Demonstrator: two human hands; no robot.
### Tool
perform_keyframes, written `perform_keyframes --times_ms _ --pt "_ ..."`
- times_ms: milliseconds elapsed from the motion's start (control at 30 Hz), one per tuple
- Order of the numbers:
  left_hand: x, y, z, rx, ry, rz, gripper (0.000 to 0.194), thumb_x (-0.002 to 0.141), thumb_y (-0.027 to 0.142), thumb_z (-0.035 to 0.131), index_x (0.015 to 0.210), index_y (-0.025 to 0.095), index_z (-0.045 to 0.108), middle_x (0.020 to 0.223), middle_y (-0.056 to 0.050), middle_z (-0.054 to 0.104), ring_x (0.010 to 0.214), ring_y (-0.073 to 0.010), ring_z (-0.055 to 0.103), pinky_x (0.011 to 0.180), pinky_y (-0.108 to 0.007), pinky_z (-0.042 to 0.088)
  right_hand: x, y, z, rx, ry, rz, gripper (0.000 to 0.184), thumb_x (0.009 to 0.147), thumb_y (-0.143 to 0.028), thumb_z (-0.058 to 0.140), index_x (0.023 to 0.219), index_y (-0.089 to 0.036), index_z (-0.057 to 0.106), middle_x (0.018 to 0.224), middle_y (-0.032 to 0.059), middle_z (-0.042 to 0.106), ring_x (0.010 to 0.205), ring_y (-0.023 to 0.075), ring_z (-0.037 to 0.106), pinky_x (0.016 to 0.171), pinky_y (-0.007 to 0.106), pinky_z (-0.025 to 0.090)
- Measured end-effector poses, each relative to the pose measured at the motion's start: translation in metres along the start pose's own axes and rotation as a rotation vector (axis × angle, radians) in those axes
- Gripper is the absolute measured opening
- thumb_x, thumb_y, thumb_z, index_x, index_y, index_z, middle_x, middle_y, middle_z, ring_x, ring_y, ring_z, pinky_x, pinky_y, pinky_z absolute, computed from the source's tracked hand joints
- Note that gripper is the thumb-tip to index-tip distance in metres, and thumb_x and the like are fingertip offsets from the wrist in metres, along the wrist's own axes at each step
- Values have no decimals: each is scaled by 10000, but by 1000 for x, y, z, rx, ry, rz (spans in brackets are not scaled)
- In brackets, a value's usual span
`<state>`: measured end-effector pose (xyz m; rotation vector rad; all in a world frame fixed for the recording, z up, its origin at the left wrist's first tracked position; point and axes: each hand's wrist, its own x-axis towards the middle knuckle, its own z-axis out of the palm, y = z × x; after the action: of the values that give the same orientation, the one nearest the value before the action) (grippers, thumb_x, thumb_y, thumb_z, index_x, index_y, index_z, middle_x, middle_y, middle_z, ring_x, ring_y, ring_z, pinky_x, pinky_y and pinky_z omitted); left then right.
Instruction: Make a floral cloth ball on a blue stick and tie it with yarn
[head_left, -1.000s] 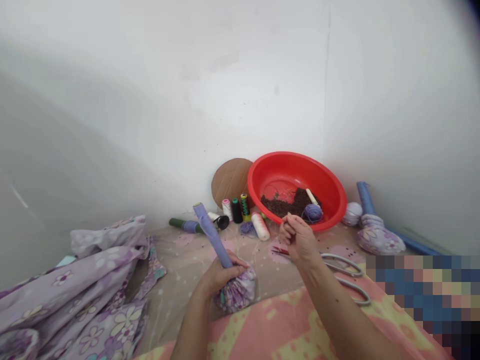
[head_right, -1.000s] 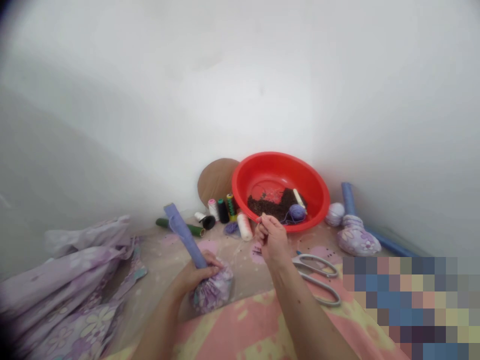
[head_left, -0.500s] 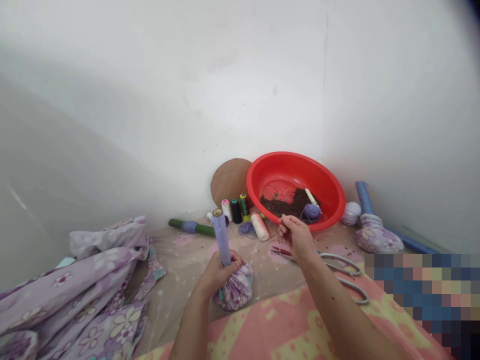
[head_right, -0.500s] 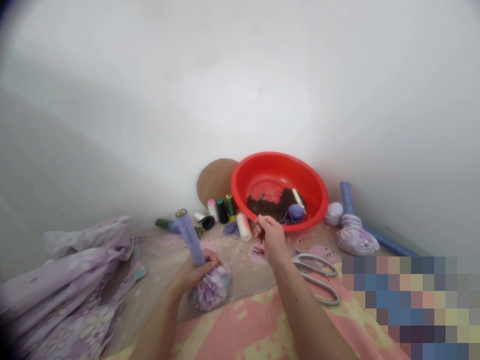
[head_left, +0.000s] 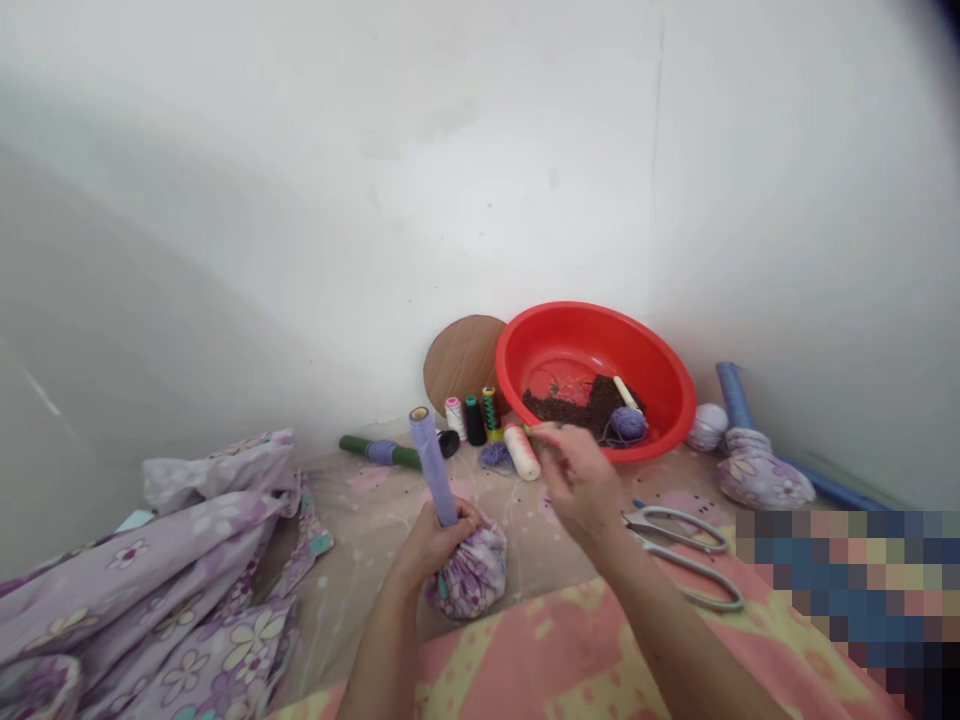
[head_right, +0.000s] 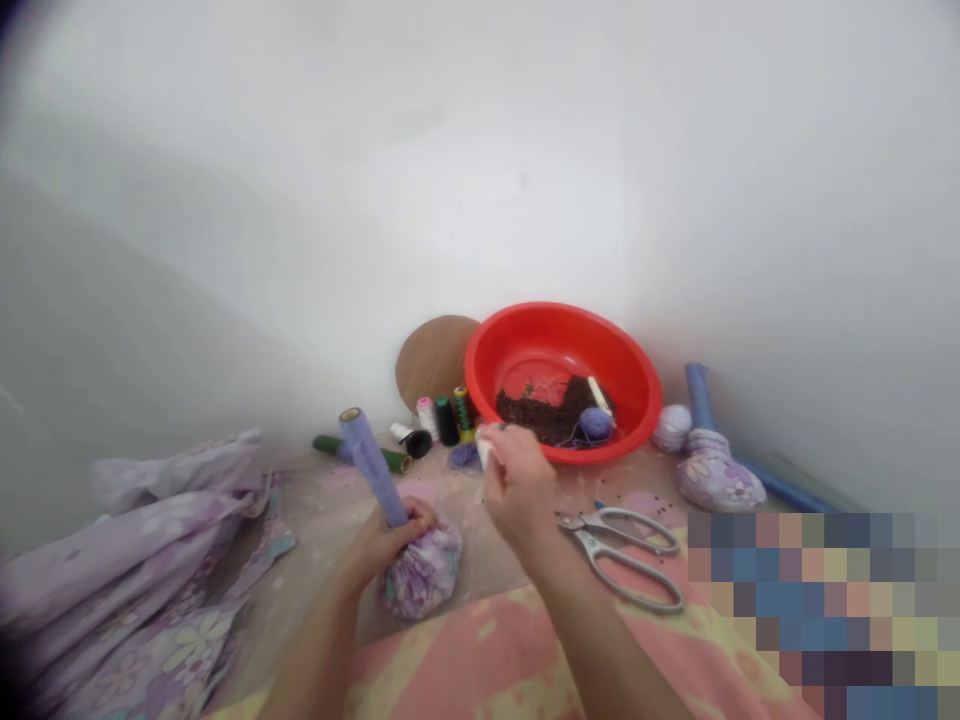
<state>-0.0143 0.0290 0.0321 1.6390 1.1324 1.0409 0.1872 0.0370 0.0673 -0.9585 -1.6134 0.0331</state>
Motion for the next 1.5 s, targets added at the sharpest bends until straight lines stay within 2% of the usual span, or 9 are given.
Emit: perform_keyframes --times_ms 133,233,333,600,733,900,1133,1267,1500 --pt "0 3 0 36 0 -4 166 626 288 580 602 124 592 669 -57 615 682 -168 544 654 -254 394 -24 -9 38 340 -415 120 472 570 8 388 965 -191 552 966 48 562 903 163 513 737 264 417" --pt "0 2 -1 44 12 5 153 615 277 582 584 127 576 628 -32 583 644 -147 517 625 -235 385 -38 -1 61 404 -559 321 353 566 -25 432 844 -160 602 855 43 611 808 171 546 696 261 422" --pt "1 -1 -2 70 23 -8 133 607 253 577 570 127 560 576 -7 542 581 -120 477 559 -212 359 -46 9 71 382 -619 332 254 576 -35 446 717 -150 623 705 22 621 675 148 538 619 231 399" --pt "1 -9 -6 66 -9 12 180 639 291 579 593 118 568 583 -4 525 569 -108 454 548 -204 337 -43 18 65 342 -609 313 232 650 -173 533 419 -157 520 401 -48 383 435 81 328 436 208 206" --pt "-1 -3 -5 37 -20 -37 267 656 378 571 614 114 566 551 6 496 552 -103 435 523 -198 318 -39 12 63 728 -581 395 202 664 -219 556 470 -163 556 514 -31 449 519 99 402 507 215 288" --pt "-2 1 -3 83 -1 -55 344 720 450 475 641 122 548 551 20 455 555 -98 402 515 -200 296 -46 -1 70 1204 -437 723 144 661 -282 577 589 -160 601 627 6 541 635 135 483 640 261 356" --pt "0 -6 -6 164 6 -23 365 754 450 416 640 127 544 577 13 477 587 -109 420 575 -209 322 -48 -10 78 1490 -251 851 168 698 -285 549 590 -156 537 554 -13 489 571 114 468 624 262 372" --pt "0 -5 -5 156 -9 -4 358 757 433 423 656 125 574 634 -9 545 641 -126 470 624 -214 345 -43 -12 81 1539 -232 905 178 683 -271 566 560 -168 488 432 -76 305 423 75 321 526 239 351" --pt "-1 -6 -4 95 -5 -25 310 716 400 491 655 120 610 607 -15 561 613 -127 480 590 -214 354 -38 -15 76 1406 -247 849 208 651 -273 605 527 -162 481 421 -83 275 394 60 258 447 213 289"
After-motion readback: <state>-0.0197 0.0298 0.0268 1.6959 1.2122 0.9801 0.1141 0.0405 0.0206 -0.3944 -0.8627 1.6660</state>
